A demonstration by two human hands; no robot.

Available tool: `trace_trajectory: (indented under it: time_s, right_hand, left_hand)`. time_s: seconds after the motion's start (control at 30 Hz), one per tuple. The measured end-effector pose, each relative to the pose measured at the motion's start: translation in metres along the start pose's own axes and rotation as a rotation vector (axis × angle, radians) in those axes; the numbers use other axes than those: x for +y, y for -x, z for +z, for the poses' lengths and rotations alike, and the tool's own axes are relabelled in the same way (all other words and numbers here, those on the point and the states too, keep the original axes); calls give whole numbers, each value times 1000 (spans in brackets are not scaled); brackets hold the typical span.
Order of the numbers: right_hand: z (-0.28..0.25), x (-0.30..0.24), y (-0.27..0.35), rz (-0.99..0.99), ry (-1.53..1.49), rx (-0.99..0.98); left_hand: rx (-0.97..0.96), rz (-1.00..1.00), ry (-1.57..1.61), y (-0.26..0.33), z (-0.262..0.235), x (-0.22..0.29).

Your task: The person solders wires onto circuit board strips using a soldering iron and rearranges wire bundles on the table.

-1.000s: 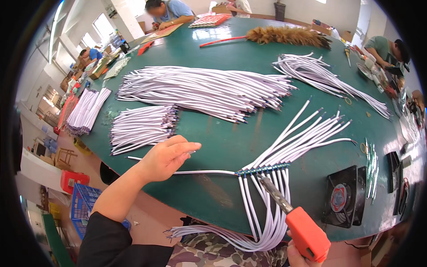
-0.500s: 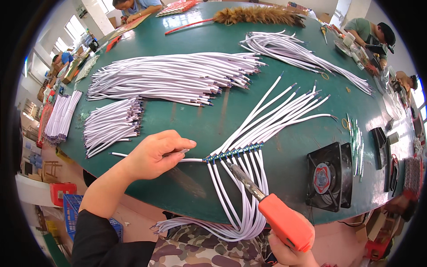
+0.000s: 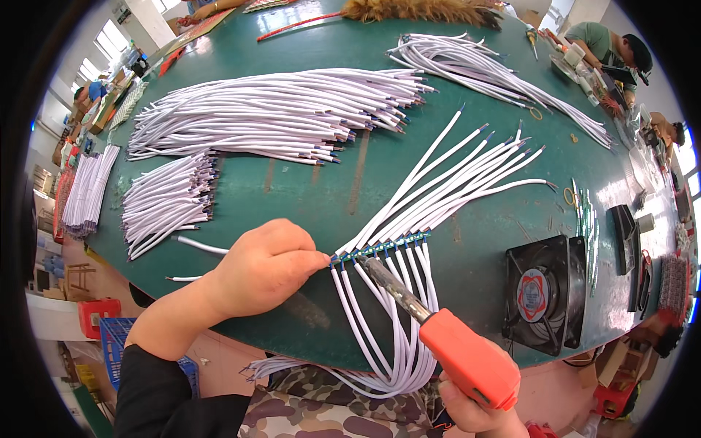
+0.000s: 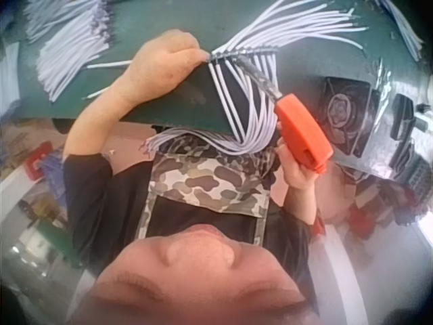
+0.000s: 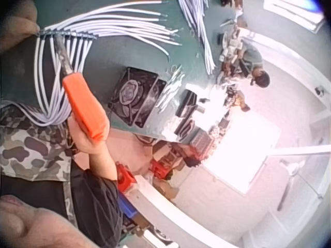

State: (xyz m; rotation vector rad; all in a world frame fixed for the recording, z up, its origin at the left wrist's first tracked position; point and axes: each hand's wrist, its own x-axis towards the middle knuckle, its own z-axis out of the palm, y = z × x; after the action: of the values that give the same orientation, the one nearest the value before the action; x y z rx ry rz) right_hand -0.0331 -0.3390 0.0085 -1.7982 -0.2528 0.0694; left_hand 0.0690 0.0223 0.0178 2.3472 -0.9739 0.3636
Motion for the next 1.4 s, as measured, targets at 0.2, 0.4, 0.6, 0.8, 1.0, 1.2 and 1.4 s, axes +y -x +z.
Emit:
trace_trajectory:
  time_s: [0.2, 0.4, 0.6, 0.8, 1.0, 1.2, 1.4]
  right_hand:
    - [4, 6, -4, -45, 10, -33]
    - [7, 1, -14, -74, 34, -91]
    - [10, -5, -22, -65, 45, -143]
    - [11, -6, -20, 2, 14, -134]
    - [17, -6, -25, -74, 12, -133]
    - [18, -7, -34, -173, 90, -146]
    - [20, -14, -42, -156, 190, -157]
  left_hand:
    - [-2, -2, 4, 2, 12, -1]
    - [-28, -45, -1, 4, 13, -1]
    - [-60, -58, -3, 4, 12, -2]
    - [-82, -54, -1, 4, 12, -3]
    - [-114, -55, 9, 5, 14, -4]
    - [-119, -52, -2, 5, 15, -4]
    - [-129, -55, -9, 5, 14, -3]
